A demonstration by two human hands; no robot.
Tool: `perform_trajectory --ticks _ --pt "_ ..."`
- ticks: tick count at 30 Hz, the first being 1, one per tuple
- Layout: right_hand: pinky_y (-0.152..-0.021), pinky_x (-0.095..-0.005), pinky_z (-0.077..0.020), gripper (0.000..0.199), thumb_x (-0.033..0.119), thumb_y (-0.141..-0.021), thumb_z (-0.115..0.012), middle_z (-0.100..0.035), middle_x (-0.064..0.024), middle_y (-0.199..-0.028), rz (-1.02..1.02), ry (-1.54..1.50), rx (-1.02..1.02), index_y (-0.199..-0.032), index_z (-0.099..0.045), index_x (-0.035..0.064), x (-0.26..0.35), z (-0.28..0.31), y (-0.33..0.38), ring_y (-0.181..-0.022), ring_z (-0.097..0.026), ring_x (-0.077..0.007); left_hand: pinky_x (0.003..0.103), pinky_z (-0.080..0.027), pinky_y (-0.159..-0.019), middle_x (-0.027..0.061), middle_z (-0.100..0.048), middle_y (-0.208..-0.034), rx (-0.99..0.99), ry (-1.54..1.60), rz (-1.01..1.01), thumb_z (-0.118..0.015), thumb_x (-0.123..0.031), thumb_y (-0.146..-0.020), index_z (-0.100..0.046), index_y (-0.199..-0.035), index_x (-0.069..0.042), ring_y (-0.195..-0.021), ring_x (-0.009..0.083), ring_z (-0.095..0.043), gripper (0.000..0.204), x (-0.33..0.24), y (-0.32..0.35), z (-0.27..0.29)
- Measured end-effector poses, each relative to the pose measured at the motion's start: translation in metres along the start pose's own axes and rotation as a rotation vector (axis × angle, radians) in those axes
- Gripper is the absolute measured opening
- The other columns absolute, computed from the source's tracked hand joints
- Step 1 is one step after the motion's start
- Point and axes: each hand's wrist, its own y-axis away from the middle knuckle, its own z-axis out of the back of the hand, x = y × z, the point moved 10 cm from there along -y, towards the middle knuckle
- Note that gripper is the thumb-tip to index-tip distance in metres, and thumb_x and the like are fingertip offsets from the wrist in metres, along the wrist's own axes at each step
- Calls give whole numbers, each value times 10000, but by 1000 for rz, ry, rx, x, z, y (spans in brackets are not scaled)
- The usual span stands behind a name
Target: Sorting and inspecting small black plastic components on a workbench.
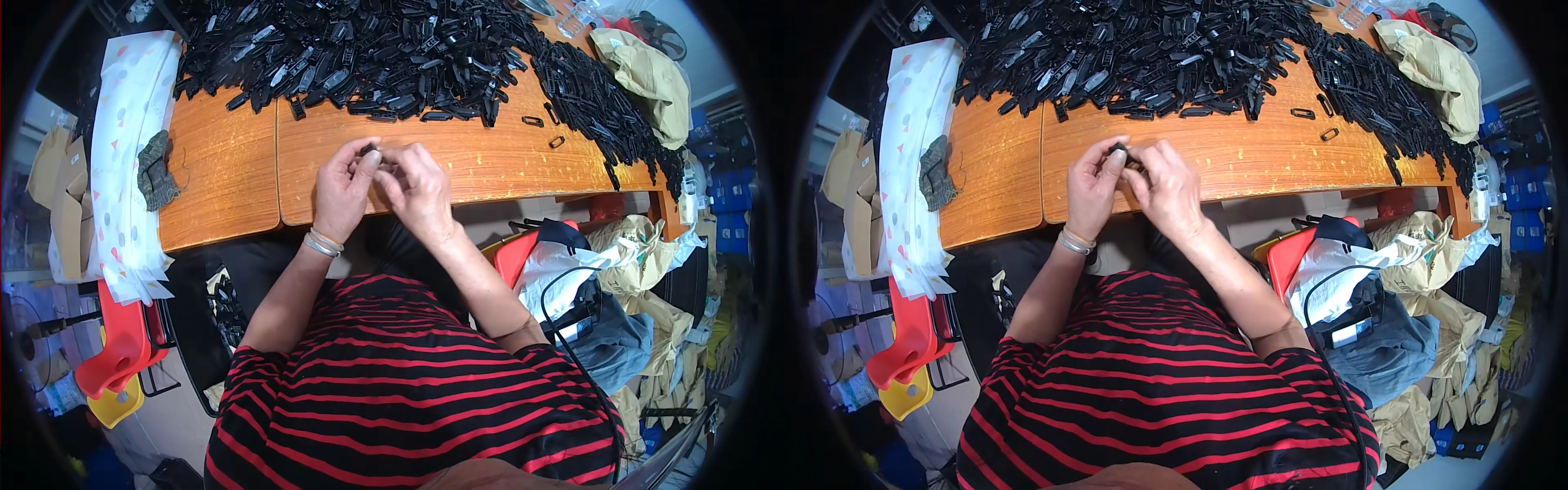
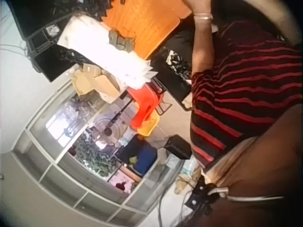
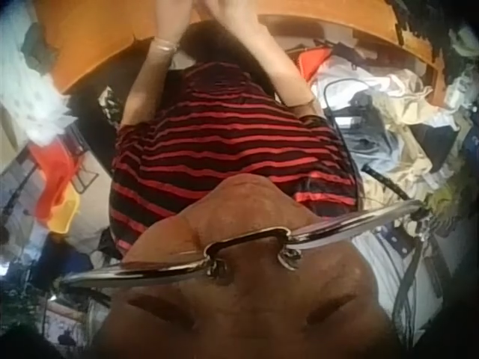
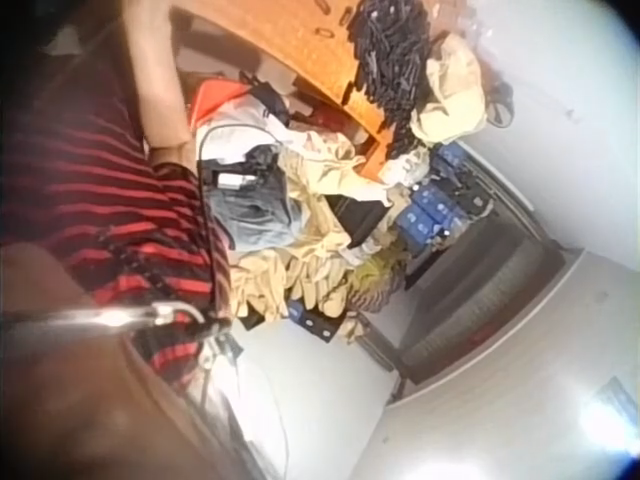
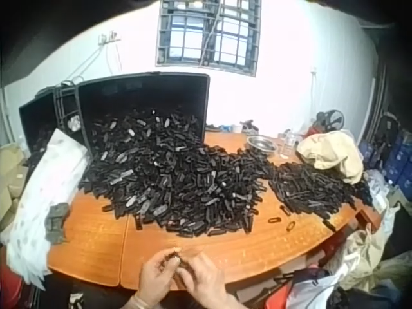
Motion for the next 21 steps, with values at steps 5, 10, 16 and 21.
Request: perform_trajectory --ticks 5,10,16,21 --pt "-733 -348 -519 437 80 -744 -777 -580 -148 -976 -104 -62 -47 -1130 -579 33 -14 -10 11 -898 -622 -295 215 -492 -727 41 -650 -896 42 171 120 -451 -223 -1036 -580 -1042 -27 -784 83 -601 234 17 8 -6" --pt "-649 -325 -487 384 128 -783 -775 -540 -102 -848 -116 -337 -64 -1087 -568 19 -14 -22 16 -711 -575 -208 211 -477 -672 31 -629 -810 108 329 236 -457 -199 -1032 -579 -979 -29 -735 78 -579 216 11 7 -15" --pt "-663 -236 -477 364 136 -808 -781 -604 14 -846 -288 -620 217 -1100 -590 28 -40 -36 1 -738 -539 -54 232 -476 -639 21 -609 -777 164 139 294 -487 -257 -1019 -576 -931 -21 -704 76 -574 267 27 -20 -10" --pt "-651 -348 -540 313 268 -864 -702 -707 -148 -773 -306 158 -59 -1019 -660 0 -106 32 -49 -727 -702 -241 318 -511 -675 65 -644 -816 174 -550 37 -571 -183 -945 -611 -973 -64 -759 203 -645 129 12 -72 -18"
